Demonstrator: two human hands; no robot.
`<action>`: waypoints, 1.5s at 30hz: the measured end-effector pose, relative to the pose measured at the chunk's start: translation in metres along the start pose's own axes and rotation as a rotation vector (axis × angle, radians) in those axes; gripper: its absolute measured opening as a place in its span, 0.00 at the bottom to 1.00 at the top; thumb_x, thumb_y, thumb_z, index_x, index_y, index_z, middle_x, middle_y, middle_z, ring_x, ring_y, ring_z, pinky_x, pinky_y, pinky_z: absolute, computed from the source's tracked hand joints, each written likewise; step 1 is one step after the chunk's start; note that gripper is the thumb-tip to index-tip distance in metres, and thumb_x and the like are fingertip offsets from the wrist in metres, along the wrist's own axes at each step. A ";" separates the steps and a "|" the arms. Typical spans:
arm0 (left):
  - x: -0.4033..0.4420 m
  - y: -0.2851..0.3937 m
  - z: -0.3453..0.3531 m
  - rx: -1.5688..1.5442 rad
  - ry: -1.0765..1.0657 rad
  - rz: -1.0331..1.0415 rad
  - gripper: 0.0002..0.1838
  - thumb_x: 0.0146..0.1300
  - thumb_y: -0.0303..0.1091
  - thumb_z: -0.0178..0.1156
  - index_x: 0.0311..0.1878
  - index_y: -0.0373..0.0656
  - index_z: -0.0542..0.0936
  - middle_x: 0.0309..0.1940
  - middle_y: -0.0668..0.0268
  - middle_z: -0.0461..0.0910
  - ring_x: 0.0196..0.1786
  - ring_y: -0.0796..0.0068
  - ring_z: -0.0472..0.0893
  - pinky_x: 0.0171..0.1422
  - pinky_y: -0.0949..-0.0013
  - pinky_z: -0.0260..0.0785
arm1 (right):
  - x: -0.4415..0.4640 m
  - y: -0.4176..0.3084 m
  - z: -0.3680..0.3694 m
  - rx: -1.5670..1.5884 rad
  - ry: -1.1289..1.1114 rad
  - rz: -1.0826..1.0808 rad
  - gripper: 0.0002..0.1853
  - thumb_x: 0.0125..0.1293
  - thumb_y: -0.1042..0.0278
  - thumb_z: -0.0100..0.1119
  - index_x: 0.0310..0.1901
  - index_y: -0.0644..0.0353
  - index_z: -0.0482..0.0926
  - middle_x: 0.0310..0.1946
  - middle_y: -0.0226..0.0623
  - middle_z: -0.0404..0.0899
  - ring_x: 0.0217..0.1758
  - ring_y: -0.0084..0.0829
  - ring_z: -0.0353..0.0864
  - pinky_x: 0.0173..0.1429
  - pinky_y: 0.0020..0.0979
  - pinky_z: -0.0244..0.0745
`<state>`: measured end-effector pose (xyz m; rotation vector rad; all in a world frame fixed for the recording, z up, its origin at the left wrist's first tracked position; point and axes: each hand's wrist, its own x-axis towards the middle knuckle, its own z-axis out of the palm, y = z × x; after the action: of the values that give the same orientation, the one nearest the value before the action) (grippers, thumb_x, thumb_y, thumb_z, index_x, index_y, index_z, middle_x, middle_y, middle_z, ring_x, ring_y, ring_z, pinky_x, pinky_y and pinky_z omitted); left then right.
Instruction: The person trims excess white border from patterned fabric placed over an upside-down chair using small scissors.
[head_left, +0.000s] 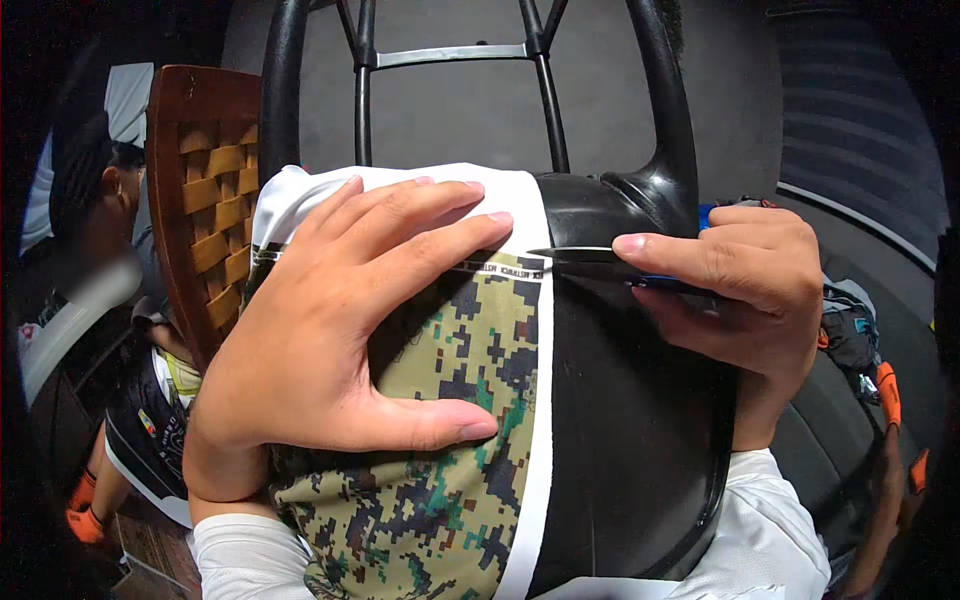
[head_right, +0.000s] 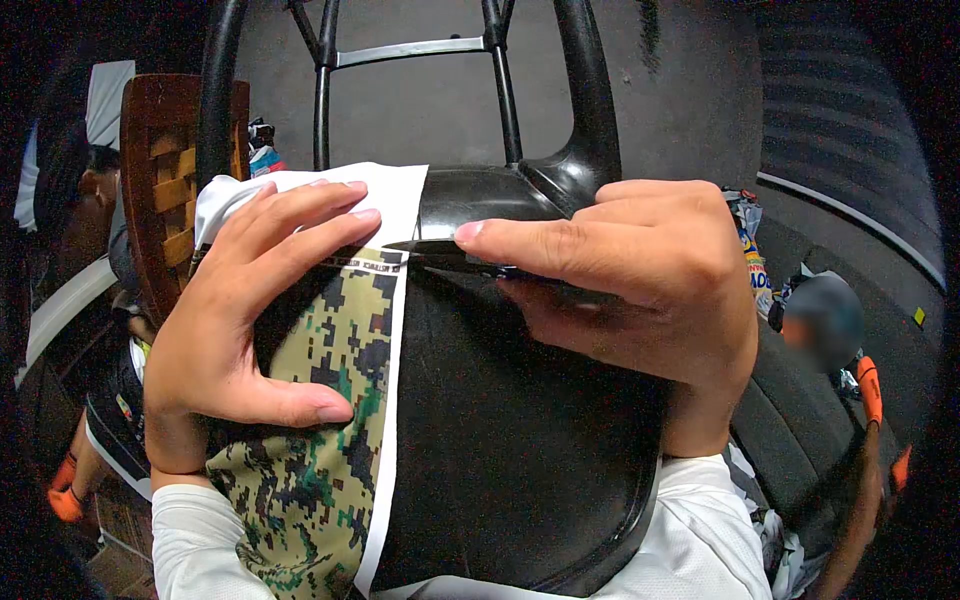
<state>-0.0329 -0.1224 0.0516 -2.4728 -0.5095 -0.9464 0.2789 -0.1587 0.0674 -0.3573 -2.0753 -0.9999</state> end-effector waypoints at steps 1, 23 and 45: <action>-0.005 -0.003 -0.002 -0.006 0.003 0.002 0.60 0.38 0.66 0.81 0.77 0.44 0.80 0.78 0.56 0.74 0.78 0.55 0.73 0.88 0.46 0.48 | 0.003 -0.004 0.004 0.000 0.005 0.000 0.22 0.44 0.76 0.79 0.47 0.60 0.95 0.16 0.24 0.71 0.17 0.22 0.53 0.26 0.27 0.51; 0.037 0.037 0.017 0.035 -0.012 -0.002 0.61 0.39 0.66 0.79 0.79 0.44 0.77 0.78 0.58 0.75 0.79 0.55 0.73 0.89 0.44 0.48 | -0.035 0.022 -0.041 -0.022 -0.026 0.017 0.21 0.47 0.76 0.78 0.48 0.59 0.95 0.16 0.22 0.69 0.18 0.21 0.54 0.27 0.27 0.51; 0.035 0.041 0.017 0.039 -0.034 -0.006 0.60 0.40 0.65 0.80 0.79 0.43 0.77 0.78 0.56 0.74 0.79 0.55 0.73 0.88 0.44 0.48 | -0.036 0.017 -0.037 -0.034 0.011 0.009 0.22 0.48 0.77 0.78 0.49 0.59 0.95 0.17 0.24 0.76 0.18 0.20 0.57 0.25 0.25 0.52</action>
<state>0.0205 -0.1414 0.0536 -2.4573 -0.5415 -0.8896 0.3315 -0.1730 0.0629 -0.3772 -2.0474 -1.0304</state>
